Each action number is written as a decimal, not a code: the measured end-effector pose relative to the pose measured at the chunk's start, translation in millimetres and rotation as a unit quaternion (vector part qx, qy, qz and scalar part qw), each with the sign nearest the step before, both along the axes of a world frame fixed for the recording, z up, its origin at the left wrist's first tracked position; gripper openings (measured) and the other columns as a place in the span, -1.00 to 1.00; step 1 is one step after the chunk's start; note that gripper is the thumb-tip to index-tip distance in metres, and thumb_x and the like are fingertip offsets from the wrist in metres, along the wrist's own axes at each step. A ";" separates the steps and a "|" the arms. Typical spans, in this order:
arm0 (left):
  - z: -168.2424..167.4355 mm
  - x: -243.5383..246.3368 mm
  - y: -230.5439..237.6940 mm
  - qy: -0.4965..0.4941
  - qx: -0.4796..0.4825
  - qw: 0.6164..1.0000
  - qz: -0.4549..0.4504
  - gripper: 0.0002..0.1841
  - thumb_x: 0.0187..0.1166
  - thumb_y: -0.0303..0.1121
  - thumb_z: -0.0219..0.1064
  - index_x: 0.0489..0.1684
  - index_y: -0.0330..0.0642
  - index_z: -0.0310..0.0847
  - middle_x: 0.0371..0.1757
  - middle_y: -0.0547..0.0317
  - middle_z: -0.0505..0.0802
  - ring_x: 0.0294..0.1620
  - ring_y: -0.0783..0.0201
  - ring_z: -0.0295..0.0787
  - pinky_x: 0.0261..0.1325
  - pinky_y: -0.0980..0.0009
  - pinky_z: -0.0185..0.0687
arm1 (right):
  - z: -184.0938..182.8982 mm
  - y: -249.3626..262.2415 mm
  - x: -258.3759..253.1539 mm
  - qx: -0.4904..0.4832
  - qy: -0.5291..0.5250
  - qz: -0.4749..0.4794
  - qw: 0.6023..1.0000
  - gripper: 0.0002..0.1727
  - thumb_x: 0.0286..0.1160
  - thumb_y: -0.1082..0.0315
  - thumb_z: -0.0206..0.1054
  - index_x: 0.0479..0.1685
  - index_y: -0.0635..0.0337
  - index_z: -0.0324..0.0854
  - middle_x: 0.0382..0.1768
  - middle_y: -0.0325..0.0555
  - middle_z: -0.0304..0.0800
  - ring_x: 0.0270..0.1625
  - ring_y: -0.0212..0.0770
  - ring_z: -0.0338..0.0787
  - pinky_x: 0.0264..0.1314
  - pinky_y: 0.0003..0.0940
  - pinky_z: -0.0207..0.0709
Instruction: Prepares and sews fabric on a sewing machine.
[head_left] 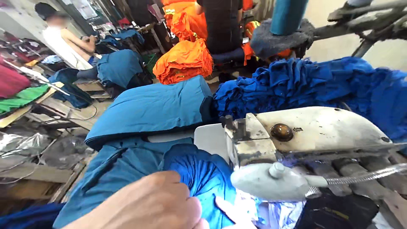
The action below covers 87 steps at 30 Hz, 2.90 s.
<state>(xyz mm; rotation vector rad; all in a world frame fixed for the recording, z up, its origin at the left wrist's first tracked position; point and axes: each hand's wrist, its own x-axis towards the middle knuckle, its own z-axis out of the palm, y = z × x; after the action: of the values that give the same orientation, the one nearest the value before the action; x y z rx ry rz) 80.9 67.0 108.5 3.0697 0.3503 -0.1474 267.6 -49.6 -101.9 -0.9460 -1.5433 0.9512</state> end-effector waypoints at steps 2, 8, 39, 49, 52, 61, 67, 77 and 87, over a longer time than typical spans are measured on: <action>-2.9 -11.2 -17.7 -0.059 0.003 0.998 0.016 -0.48 0.85 -0.16 0.02 -0.67 -0.22 0.47 -0.70 0.01 0.52 -0.68 -0.01 0.48 -0.61 0.12 0.26 | 10.7 -2.6 2.8 0.015 -0.013 0.021 1.000 -0.63 0.77 0.17 0.21 -0.09 0.34 0.75 0.49 0.28 0.63 0.53 -0.02 0.67 0.53 -0.10 0.60; -79.8 -44.7 -72.3 -0.112 -0.038 0.987 0.111 -0.47 0.81 -0.06 0.09 -0.60 -0.22 0.58 -0.68 0.00 0.64 -0.62 -0.03 0.68 -0.55 0.05 0.50 | -0.1 -26.5 44.3 0.062 -0.198 -0.151 0.967 -0.68 0.73 0.24 0.25 -0.23 0.30 0.78 -0.20 0.07 0.84 -0.02 -0.20 0.83 0.12 -0.36 0.70; -110.4 -196.9 -130.5 -0.471 -0.111 0.801 0.352 -0.60 0.68 -0.15 0.38 -0.41 -0.37 0.63 -0.52 0.20 0.74 -0.47 0.61 0.61 -0.34 0.57 0.60 | 34.6 -27.2 43.5 -0.082 -0.052 -0.260 0.961 -0.75 0.64 0.42 0.20 0.10 0.26 0.75 -0.04 -0.11 0.91 -0.09 -0.23 0.93 -0.05 -0.26 0.89; -126.5 -171.3 -144.0 -0.426 -0.152 0.826 0.337 -0.51 0.64 -0.11 0.41 -0.48 -0.49 0.65 -0.56 -0.13 0.77 -0.52 0.40 0.69 -0.37 0.44 0.61 | 47.8 -30.7 56.8 -0.011 -0.330 -0.213 0.920 -0.75 0.61 0.26 0.26 0.03 -0.01 0.86 -0.04 -0.26 0.92 -0.09 -0.33 0.88 0.01 -0.23 0.80; -126.9 -167.8 -145.8 -0.419 -0.150 0.831 0.333 -0.49 0.66 -0.10 0.39 -0.49 -0.51 0.64 -0.57 -0.15 0.76 -0.53 0.37 0.68 -0.38 0.41 0.61 | 20.1 -34.8 36.8 -0.081 -0.481 -0.106 0.866 -0.72 0.59 0.21 0.35 0.16 0.07 0.80 0.09 0.02 0.84 0.04 0.05 0.88 0.02 0.09 0.77; -130.5 -147.1 -146.4 -0.383 -0.185 0.851 0.308 -0.53 0.64 -0.13 0.41 -0.44 -0.49 0.70 -0.50 -0.20 0.80 -0.46 0.22 0.74 -0.31 0.27 0.67 | 10.1 -64.9 1.4 0.053 -0.307 -0.141 0.940 -0.77 0.57 0.32 0.33 0.07 0.09 0.84 0.03 -0.10 0.89 -0.08 -0.19 0.91 -0.11 -0.18 0.83; -67.6 -86.4 -118.5 -0.449 -0.081 0.883 0.107 -0.67 0.62 -0.04 0.42 -0.49 -0.02 0.62 -0.38 0.30 0.81 0.17 0.31 0.75 0.74 0.06 0.18 | 57.8 -83.9 -86.4 0.087 -0.084 0.013 0.993 -0.63 0.57 0.32 0.41 0.23 0.40 0.70 0.02 0.22 0.85 0.15 0.11 0.85 0.27 0.13 0.65; -41.1 -167.2 -88.9 -0.228 -0.194 0.940 0.163 -0.59 0.63 -0.18 0.41 -0.30 -0.51 0.76 -0.40 -0.26 0.80 -0.33 0.04 0.76 -0.16 0.11 0.70 | 43.5 -62.1 31.1 0.173 -0.135 0.005 0.976 -0.44 0.80 -0.10 0.08 -0.21 0.17 0.81 -0.36 -0.13 0.85 -0.12 -0.30 0.81 0.12 -0.34 0.63; -34.9 22.8 25.5 -0.281 0.104 0.934 0.194 -0.81 0.58 -0.21 0.44 -0.25 -0.13 0.83 -0.22 0.00 0.85 -0.19 -0.02 0.84 -0.16 -0.13 0.73 | 23.2 -47.4 -61.2 -0.013 0.164 -0.009 0.986 -0.48 0.87 0.03 0.02 -0.36 0.17 0.71 -0.48 -0.38 0.75 -0.32 -0.62 0.74 -0.17 -0.56 0.68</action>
<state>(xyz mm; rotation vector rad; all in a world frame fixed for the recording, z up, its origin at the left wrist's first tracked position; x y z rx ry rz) 103.8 92.5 73.6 2.9673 0.9535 0.8093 206.4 -97.0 -78.7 -0.7751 -1.2457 1.0587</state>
